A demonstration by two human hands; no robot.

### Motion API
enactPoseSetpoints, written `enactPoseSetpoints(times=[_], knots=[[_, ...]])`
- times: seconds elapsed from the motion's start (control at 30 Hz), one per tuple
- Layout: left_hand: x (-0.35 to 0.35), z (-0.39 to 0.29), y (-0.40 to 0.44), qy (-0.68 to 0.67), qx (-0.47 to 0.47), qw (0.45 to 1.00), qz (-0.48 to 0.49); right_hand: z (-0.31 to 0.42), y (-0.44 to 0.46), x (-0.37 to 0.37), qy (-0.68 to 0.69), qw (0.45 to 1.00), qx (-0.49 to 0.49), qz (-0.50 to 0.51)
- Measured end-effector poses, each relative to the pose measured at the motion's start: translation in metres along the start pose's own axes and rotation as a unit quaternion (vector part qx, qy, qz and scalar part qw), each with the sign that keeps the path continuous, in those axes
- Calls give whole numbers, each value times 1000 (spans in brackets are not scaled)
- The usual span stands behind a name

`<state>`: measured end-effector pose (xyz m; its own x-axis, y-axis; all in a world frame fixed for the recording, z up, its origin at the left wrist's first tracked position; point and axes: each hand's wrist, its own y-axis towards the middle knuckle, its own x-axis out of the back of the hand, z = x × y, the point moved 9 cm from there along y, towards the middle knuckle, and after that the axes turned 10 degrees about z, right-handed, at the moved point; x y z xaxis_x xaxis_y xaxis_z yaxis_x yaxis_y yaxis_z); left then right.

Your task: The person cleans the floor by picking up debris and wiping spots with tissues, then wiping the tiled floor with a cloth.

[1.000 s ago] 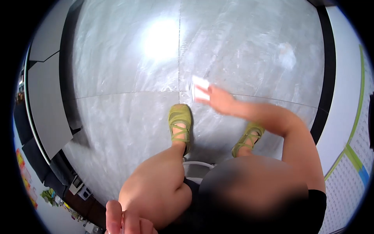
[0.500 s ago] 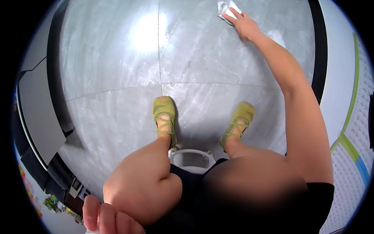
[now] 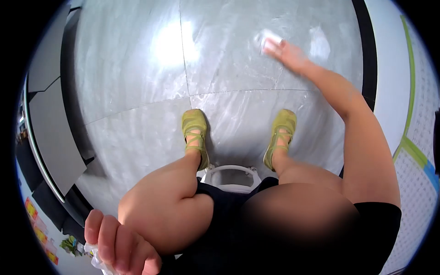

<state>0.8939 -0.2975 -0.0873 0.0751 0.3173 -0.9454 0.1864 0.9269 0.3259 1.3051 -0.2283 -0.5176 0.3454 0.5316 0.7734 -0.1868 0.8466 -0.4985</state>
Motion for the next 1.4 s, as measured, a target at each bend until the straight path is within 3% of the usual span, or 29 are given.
enactPoseSetpoints(times=[0.1,0.2,0.23,0.3,0.33,0.37,0.4,0.43,0.47,0.53,0.6,0.73,0.77,0.87,0.93,1.0,1.07,1.13,1.17,1.23,1.27,1.33,1.4], knots=[[-19,18,-9,105,152,976,-120,-26,-5,90,-121,963,-186,-154],[-34,26,-27,193,253,923,-216,4,-19,118,-141,969,-111,-172],[-35,27,-34,204,262,914,-234,29,-27,111,-138,980,-31,-139],[-39,20,-48,272,292,882,-251,70,-68,78,104,992,5,-73],[-42,35,-43,238,214,910,-264,89,-89,60,170,985,-35,6],[-45,49,-40,202,136,933,-266,117,-99,26,-1,992,121,32],[-51,51,-42,207,138,936,-249,144,-124,-20,-258,892,368,37],[-56,51,-45,209,141,940,-229,152,-148,-41,-308,833,459,-8],[-57,51,-46,211,141,944,-209,152,-153,-61,-342,809,476,35],[-47,50,-44,229,161,946,-165,151,-159,-62,-426,796,423,82],[-26,39,-42,193,138,949,-209,131,-157,-61,-490,785,362,108],[-7,51,-34,86,188,953,-222,103,-142,-61,-459,816,338,92],[-5,52,-32,75,185,949,-243,95,-137,-65,-448,817,344,112],[7,39,-30,107,225,940,-235,80,-117,-49,-366,848,379,48],[5,39,-12,38,250,954,-158,73,-79,-17,-364,894,261,-7],[1,31,-3,-9,260,962,-81,54,-33,12,-357,931,69,2],[0,34,6,-71,221,973,-9,35,0,42,-231,967,-106,-25],[0,44,19,-200,194,952,127,41,27,47,-170,969,-179,-35],[5,42,22,-217,189,947,143,42,36,47,-141,964,-220,-41],[13,33,26,-177,194,962,80,72,48,30,-179,978,-103,-38],[17,30,27,-173,197,963,61,85,44,19,-44,997,-68,-16],[23,31,31,-174,200,964,35,109,31,-19,42,999,-30,8],[26,37,37,-177,204,963,29,141,13,-31,-82,995,34,35]])
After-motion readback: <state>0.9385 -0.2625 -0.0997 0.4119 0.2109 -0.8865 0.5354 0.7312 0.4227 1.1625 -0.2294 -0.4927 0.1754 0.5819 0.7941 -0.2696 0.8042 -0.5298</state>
